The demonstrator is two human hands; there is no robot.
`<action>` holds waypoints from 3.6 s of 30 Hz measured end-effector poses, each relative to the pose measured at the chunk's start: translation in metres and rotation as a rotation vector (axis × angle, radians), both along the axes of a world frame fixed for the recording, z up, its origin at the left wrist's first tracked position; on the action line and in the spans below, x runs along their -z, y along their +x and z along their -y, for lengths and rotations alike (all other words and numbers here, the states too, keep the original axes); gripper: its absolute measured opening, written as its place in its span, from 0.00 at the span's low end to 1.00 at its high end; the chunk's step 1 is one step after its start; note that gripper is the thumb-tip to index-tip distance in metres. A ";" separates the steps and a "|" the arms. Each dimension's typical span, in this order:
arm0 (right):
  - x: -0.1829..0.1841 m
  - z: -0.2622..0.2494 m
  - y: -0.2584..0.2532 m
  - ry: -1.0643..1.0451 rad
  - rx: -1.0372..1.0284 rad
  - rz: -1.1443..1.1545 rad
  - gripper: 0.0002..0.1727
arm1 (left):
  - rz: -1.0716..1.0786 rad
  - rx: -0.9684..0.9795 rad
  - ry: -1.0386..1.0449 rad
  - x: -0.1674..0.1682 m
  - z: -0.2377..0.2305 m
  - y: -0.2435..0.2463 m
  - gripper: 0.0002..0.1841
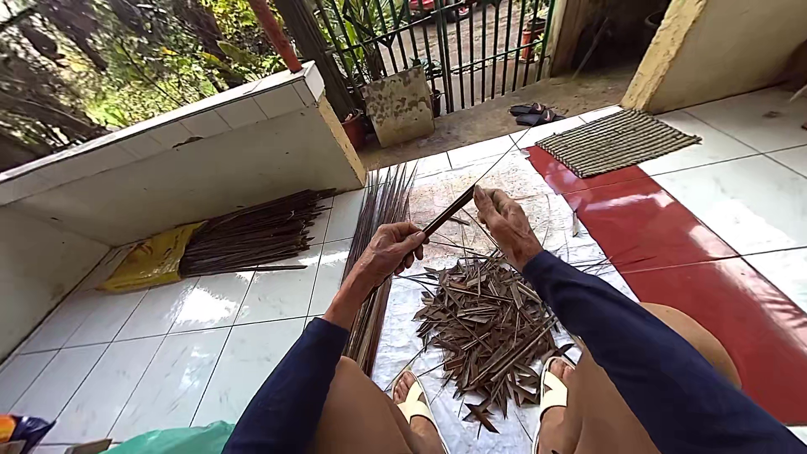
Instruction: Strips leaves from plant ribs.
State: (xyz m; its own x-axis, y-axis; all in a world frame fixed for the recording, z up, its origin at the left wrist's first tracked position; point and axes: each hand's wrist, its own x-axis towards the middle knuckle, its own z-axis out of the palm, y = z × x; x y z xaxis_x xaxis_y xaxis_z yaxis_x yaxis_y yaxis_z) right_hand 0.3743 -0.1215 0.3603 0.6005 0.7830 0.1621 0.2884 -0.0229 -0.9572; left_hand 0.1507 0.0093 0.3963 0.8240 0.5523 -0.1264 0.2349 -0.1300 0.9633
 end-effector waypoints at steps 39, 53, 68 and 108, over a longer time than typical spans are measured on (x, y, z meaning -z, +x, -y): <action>0.016 0.001 -0.057 0.088 -0.192 0.188 0.21 | 0.107 0.005 -0.290 -0.013 0.006 0.012 0.13; 0.011 -0.005 -0.057 0.102 -0.172 0.201 0.20 | 0.106 0.023 -0.313 -0.018 0.004 0.011 0.15; 0.017 -0.003 -0.057 0.073 -0.198 0.273 0.19 | 0.081 0.175 -0.582 -0.017 -0.008 -0.003 0.19; -0.002 0.008 -0.022 0.077 -0.045 0.208 0.20 | -0.028 0.052 -0.219 -0.018 -0.007 -0.011 0.17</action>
